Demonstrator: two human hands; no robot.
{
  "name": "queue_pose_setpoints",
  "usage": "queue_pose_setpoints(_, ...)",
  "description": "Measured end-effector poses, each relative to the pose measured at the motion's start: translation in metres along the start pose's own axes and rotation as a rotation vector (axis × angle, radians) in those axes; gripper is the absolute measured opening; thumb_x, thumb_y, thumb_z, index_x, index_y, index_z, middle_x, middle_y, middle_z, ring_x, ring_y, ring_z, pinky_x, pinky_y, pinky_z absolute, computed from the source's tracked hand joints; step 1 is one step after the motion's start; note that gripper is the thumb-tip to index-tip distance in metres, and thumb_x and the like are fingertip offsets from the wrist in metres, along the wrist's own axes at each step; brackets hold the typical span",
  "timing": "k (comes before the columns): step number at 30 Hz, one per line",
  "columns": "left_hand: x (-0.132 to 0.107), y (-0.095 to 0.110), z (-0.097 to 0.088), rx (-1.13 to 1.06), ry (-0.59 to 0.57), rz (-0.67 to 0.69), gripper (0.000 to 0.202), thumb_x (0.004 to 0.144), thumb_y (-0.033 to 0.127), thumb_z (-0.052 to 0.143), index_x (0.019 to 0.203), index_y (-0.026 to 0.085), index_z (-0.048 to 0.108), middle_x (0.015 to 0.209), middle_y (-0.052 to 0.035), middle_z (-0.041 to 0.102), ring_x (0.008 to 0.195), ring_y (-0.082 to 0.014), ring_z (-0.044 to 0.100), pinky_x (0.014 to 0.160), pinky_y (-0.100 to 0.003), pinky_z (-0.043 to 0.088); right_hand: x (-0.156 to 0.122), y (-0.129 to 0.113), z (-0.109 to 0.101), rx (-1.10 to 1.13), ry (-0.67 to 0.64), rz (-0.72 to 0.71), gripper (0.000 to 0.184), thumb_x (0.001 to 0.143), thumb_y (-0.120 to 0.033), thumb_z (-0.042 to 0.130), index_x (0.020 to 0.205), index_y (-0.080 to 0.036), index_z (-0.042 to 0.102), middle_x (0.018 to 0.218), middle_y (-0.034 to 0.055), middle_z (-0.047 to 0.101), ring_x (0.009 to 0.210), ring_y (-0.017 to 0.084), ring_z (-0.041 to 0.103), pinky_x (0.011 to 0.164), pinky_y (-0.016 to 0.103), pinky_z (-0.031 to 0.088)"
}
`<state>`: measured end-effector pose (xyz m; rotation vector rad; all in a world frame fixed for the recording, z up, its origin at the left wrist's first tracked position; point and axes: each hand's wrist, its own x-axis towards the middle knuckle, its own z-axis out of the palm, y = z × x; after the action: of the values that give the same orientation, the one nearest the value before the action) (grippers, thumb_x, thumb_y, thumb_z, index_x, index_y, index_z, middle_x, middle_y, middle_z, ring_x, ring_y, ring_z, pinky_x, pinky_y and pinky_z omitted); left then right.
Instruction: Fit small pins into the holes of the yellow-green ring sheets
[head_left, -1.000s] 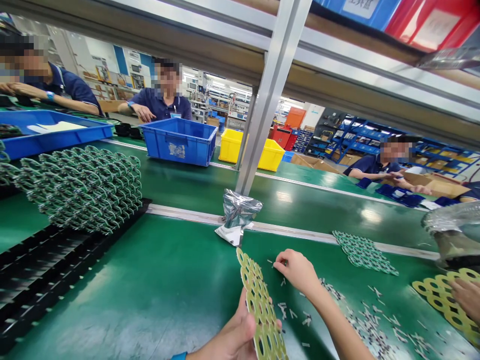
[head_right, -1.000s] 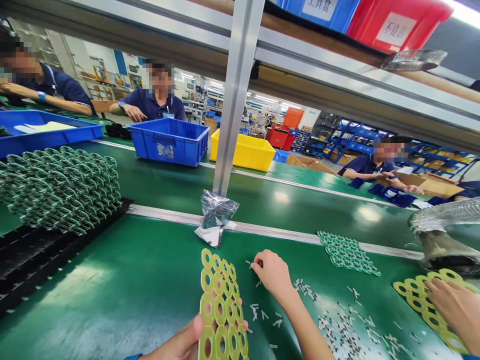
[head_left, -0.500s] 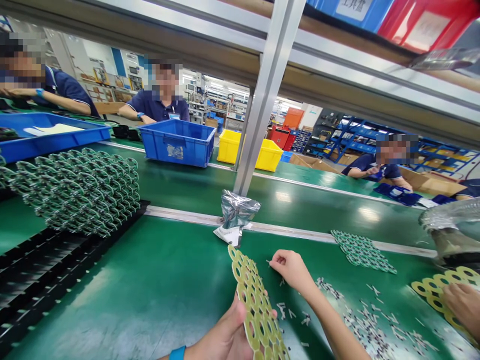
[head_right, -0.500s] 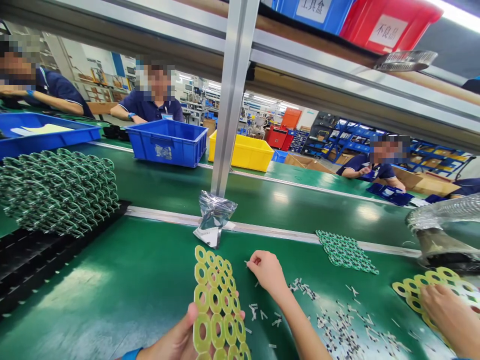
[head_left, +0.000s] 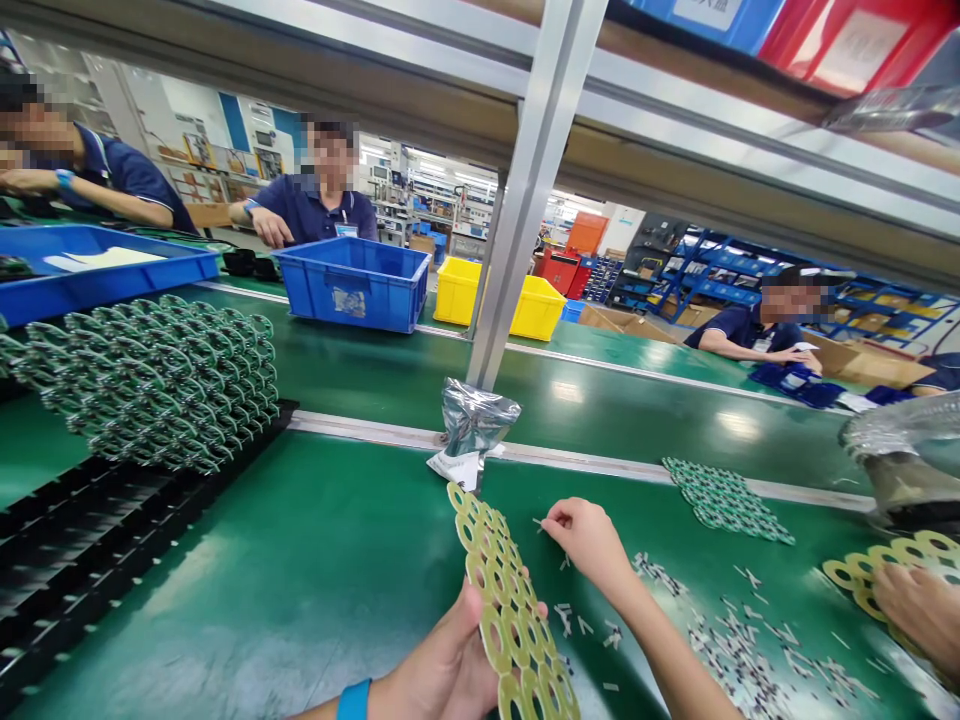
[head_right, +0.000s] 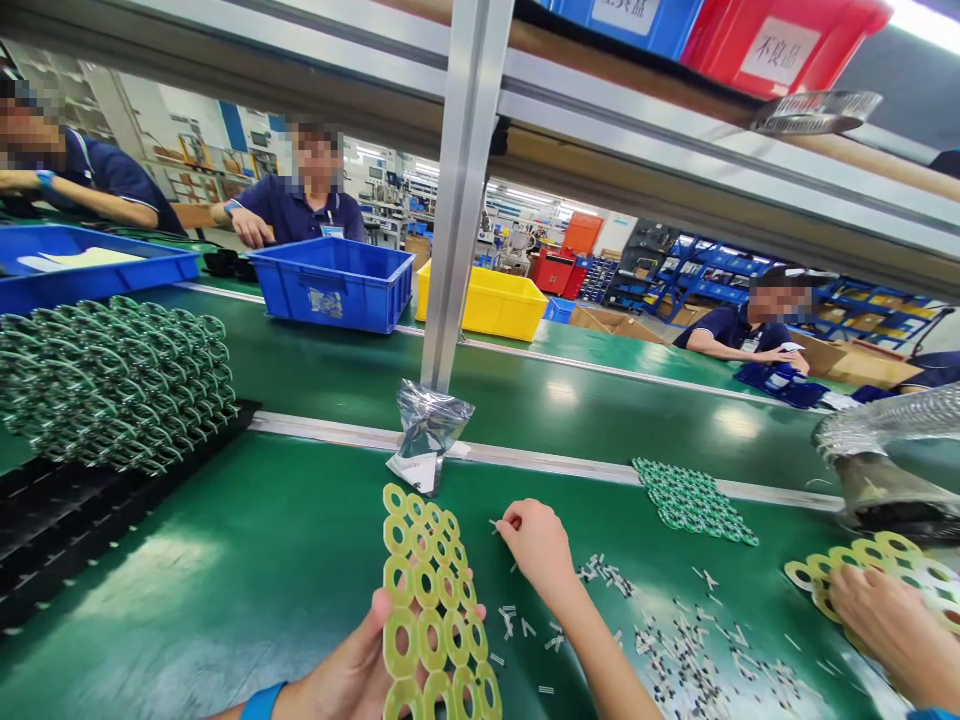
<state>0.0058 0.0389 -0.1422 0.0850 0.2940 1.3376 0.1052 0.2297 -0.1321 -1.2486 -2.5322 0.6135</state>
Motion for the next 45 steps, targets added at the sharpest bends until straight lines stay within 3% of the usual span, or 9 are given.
queue_pose_setpoints(8, -0.002, 0.0, 0.002, -0.016, 0.019, 0.002, 0.093, 0.049, 0.051, 0.073, 0.127, 0.025, 0.03, 0.105, -0.0051, 0.058, 0.115, -0.0265, 0.042, 0.102, -0.043, 0.023, -0.004, -0.003, 0.008, 0.082, 0.024, 0.039, 0.012, 0.066, -0.021, 0.061, 0.054, -0.019, 0.058, 0.063, 0.0019, 0.059, 0.06, 0.015, 0.051, 0.053, 0.024, 0.03)
queue_pose_setpoints(15, -0.003, 0.001, 0.004, -0.001, 0.02, 0.003, 0.078, 0.049, 0.051, 0.073, 0.117, 0.023, 0.047, 0.108, -0.0054, 0.058, 0.121, -0.0276, 0.036, 0.103, -0.043, 0.023, 0.005, 0.0, -0.001, 0.484, -0.11, 0.058, 0.018, 0.068, -0.033, 0.058, 0.061, -0.017, 0.055, 0.053, -0.0007, 0.055, 0.049, 0.012, 0.053, 0.048, 0.024, 0.044)
queue_pose_setpoints(19, -0.003, 0.005, 0.005, 0.045, 0.003, -0.007, 0.075, 0.05, 0.055, 0.07, 0.113, 0.018, 0.053, 0.114, -0.0092, 0.056, 0.116, -0.0305, 0.041, 0.102, -0.047, 0.023, -0.007, -0.02, -0.018, 0.707, -0.13, 0.046, 0.024, 0.07, -0.04, 0.059, 0.068, -0.017, 0.052, 0.061, -0.0006, 0.058, 0.056, 0.011, 0.057, 0.054, 0.023, 0.049)
queue_pose_setpoints(24, -0.002, 0.006, 0.009, 0.079, -0.012, 0.017, 0.076, 0.049, 0.059, 0.068, 0.11, 0.017, 0.056, 0.114, -0.0103, 0.058, 0.109, -0.0298, 0.048, 0.103, -0.048, 0.022, -0.035, -0.056, -0.026, 1.057, -0.263, 0.036, 0.022, 0.065, -0.03, 0.069, 0.075, -0.016, 0.055, 0.058, -0.0038, 0.054, 0.051, 0.007, 0.053, 0.046, 0.017, 0.045)
queue_pose_setpoints(29, 0.0, 0.006, 0.011, 0.109, -0.091, 0.071, 0.061, 0.055, 0.057, 0.066, 0.103, 0.019, 0.061, 0.109, -0.0057, 0.061, 0.115, -0.0252, 0.044, 0.105, -0.04, 0.019, -0.051, -0.075, -0.02, 1.07, -0.316, 0.028, 0.019, 0.067, -0.028, 0.068, 0.074, -0.015, 0.056, 0.056, -0.0038, 0.054, 0.047, 0.006, 0.05, 0.042, 0.015, 0.042)
queue_pose_setpoints(34, -0.003, 0.006, 0.016, 0.135, -0.232, 0.072, 0.056, 0.061, 0.056, 0.062, 0.104, 0.021, 0.061, 0.107, -0.0056, 0.063, 0.118, -0.0259, 0.042, 0.105, -0.041, 0.018, -0.053, -0.076, -0.012, 1.08, -0.262, -0.027, 0.016, 0.067, -0.025, 0.068, 0.073, -0.015, 0.058, 0.058, -0.0039, 0.052, 0.049, 0.006, 0.046, 0.045, 0.016, 0.043)
queue_pose_setpoints(45, -0.002, 0.006, 0.016, 0.133, -0.245, 0.05, 0.063, 0.06, 0.058, 0.062, 0.111, 0.022, 0.056, 0.112, -0.0055, 0.06, 0.125, -0.0256, 0.032, 0.106, -0.041, 0.016, -0.056, -0.078, -0.01, 1.065, -0.217, -0.019, 0.015, 0.067, -0.026, 0.067, 0.074, -0.016, 0.059, 0.061, -0.003, 0.054, 0.05, 0.006, 0.045, 0.046, 0.017, 0.04)
